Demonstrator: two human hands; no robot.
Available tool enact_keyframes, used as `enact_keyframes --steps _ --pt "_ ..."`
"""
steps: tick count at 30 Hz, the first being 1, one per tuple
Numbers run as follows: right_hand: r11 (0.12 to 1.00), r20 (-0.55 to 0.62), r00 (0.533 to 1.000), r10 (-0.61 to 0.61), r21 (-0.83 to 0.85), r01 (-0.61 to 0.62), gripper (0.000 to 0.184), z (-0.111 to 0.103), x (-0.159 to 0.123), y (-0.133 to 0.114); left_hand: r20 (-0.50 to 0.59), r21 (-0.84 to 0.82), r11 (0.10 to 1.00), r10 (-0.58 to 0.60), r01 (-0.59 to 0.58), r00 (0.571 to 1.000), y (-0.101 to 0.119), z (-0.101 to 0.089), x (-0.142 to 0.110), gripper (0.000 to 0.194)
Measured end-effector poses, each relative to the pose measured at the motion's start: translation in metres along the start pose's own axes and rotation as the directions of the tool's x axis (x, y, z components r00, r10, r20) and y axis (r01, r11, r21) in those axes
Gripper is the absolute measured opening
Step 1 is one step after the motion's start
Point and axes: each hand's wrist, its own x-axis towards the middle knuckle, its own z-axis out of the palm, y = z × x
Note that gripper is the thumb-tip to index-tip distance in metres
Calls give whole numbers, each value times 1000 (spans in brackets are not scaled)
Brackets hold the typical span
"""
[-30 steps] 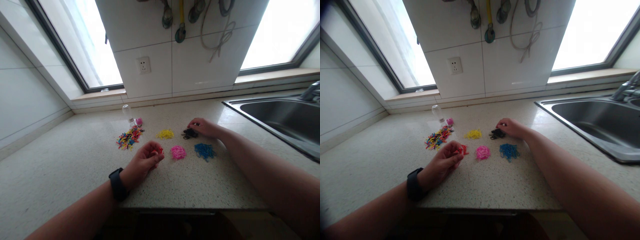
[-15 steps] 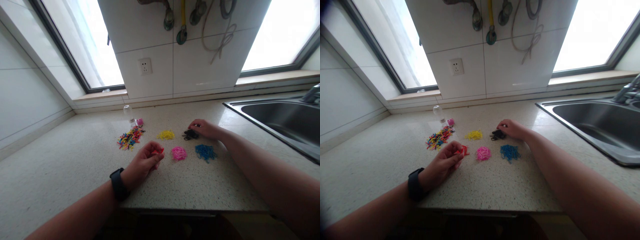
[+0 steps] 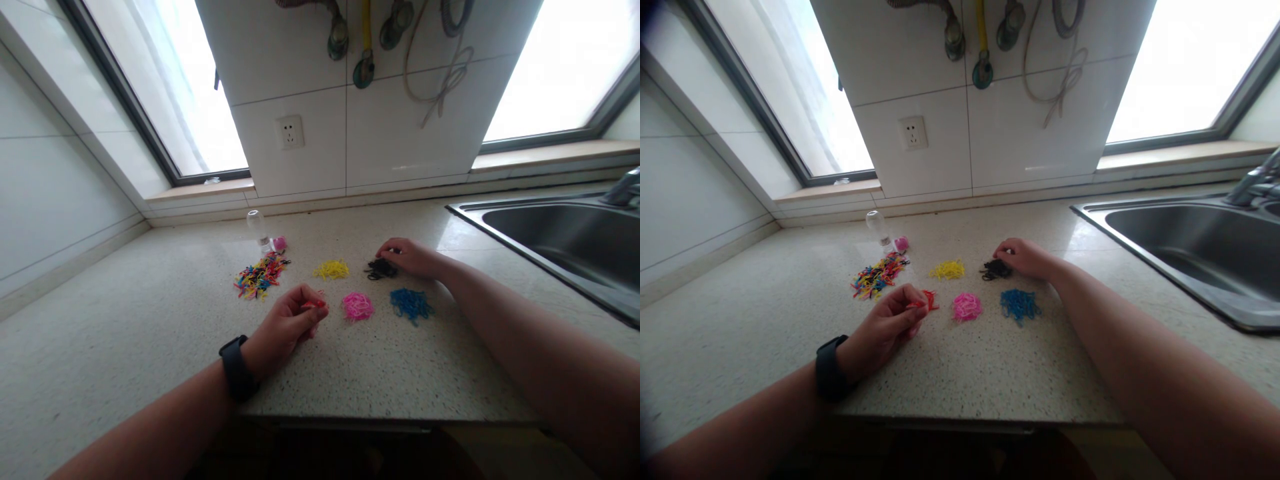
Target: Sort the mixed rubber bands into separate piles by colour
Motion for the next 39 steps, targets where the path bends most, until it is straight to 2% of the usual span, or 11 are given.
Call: enact_keyframes --steps 6,24,39 --pt "1000 5 1000 7 5 -7 27 1 1 2 -30 62 998 -14 16 999 0 -2 2 33" --pt "1000 4 1000 13 -5 -13 27 -1 0 -3 -85 9 1000 -27 28 996 0 -1 1 30" --pt "1000 -5 1000 5 0 -5 26 2 1 3 -81 24 999 -45 47 996 1 -1 1 30"
